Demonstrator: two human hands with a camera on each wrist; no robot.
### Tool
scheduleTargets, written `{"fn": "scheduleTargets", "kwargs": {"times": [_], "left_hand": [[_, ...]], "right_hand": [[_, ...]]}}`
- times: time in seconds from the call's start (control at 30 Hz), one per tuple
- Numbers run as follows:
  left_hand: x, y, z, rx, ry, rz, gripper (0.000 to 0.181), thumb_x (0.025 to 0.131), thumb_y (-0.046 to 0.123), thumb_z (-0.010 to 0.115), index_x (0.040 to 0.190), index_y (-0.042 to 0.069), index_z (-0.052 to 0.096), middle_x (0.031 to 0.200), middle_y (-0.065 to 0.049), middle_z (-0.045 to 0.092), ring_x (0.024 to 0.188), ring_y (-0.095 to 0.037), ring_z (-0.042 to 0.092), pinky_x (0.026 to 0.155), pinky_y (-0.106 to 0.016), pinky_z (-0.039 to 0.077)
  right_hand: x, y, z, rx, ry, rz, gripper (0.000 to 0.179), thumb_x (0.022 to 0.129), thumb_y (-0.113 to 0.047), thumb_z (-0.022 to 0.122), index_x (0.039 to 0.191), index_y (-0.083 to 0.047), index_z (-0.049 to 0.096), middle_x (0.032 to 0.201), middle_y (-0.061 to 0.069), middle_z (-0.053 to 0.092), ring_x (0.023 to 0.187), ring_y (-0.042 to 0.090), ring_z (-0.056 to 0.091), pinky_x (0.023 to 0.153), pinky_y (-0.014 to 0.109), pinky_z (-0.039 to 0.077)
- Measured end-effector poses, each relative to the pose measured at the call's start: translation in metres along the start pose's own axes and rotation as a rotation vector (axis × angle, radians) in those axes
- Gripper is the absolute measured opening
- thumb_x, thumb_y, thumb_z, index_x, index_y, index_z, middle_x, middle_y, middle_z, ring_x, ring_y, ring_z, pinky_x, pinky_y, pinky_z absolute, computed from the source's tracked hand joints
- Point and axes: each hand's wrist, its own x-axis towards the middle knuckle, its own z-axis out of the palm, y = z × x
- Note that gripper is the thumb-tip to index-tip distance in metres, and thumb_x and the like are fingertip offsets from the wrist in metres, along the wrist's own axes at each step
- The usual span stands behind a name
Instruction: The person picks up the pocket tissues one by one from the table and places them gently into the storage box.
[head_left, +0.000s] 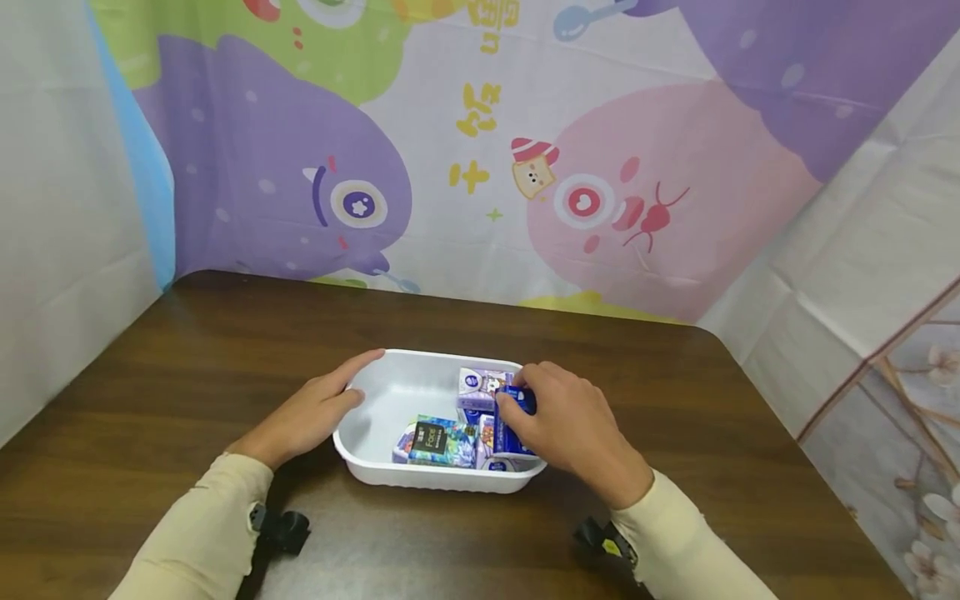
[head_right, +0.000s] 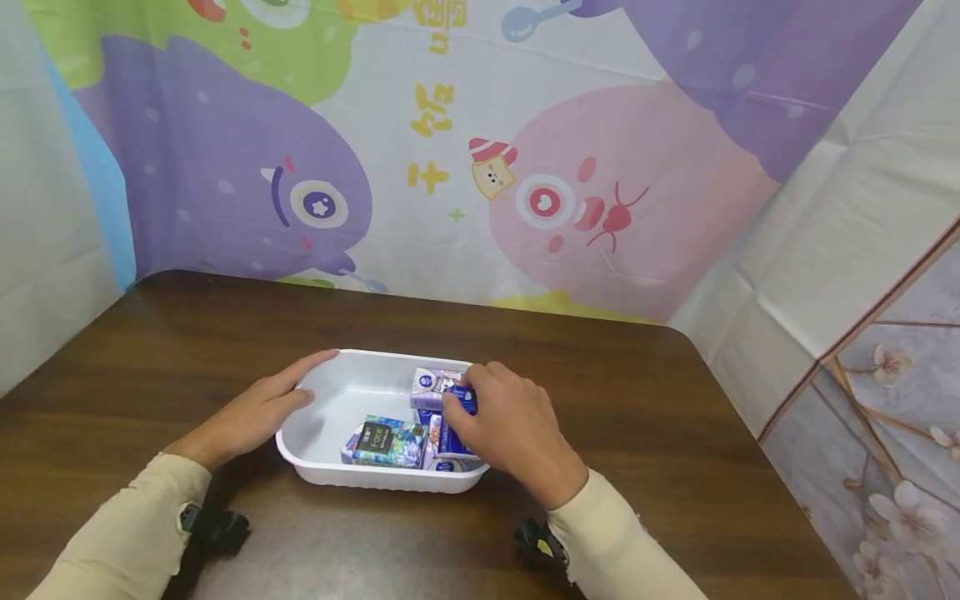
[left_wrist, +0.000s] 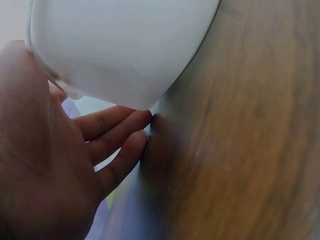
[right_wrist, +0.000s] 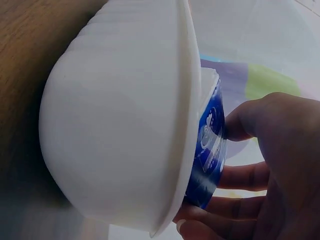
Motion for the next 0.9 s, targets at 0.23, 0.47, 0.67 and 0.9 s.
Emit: {"fn": "scheduleTargets", "kwargs": {"times": [0.23, 0.47, 0.67, 0.9], "left_hand": [[0.001, 0.001, -0.002, 0.006, -0.008, 0.007, 0.057, 0.105, 0.017, 0.045, 0.159, 0.029, 0.032, 0.158, -0.012, 0.036, 0.14, -0.037, 0.039, 0.11, -0.062, 0.031], [0.0, -0.002, -0.005, 0.002, -0.009, 0.008, 0.057, 0.105, 0.02, 0.046, 0.159, 0.029, 0.031, 0.158, -0.014, 0.036, 0.14, -0.039, 0.038, 0.109, -0.063, 0.031], [-0.003, -0.009, -0.003, -0.024, 0.003, 0.024, 0.055, 0.106, 0.024, 0.049, 0.159, 0.027, 0.032, 0.158, -0.013, 0.036, 0.141, -0.038, 0.037, 0.109, -0.062, 0.032], [-0.007, -0.014, -0.008, -0.011, 0.044, 0.056, 0.053, 0.106, 0.024, 0.051, 0.157, 0.025, 0.036, 0.156, -0.014, 0.039, 0.14, -0.037, 0.039, 0.108, -0.062, 0.033]], "right_hand": [[-0.001, -0.004, 0.001, -0.015, -0.024, -0.003, 0.031, 0.092, -0.044, 0.066, 0.1, -0.015, 0.073, 0.091, -0.002, 0.067, 0.075, 0.013, 0.06, 0.064, 0.033, 0.053], [0.001, -0.008, 0.008, -0.027, 0.0, -0.027, 0.026, 0.093, -0.044, 0.065, 0.092, -0.019, 0.071, 0.083, -0.006, 0.063, 0.069, 0.011, 0.056, 0.056, 0.032, 0.047], [0.001, -0.005, 0.014, -0.029, 0.029, -0.047, 0.028, 0.095, -0.044, 0.063, 0.093, -0.018, 0.073, 0.085, -0.005, 0.066, 0.071, 0.012, 0.06, 0.057, 0.032, 0.048], [0.01, 0.01, 0.016, 0.035, 0.063, 0.012, 0.027, 0.096, -0.04, 0.064, 0.094, -0.015, 0.073, 0.086, -0.003, 0.065, 0.073, 0.013, 0.06, 0.061, 0.03, 0.051]]}}
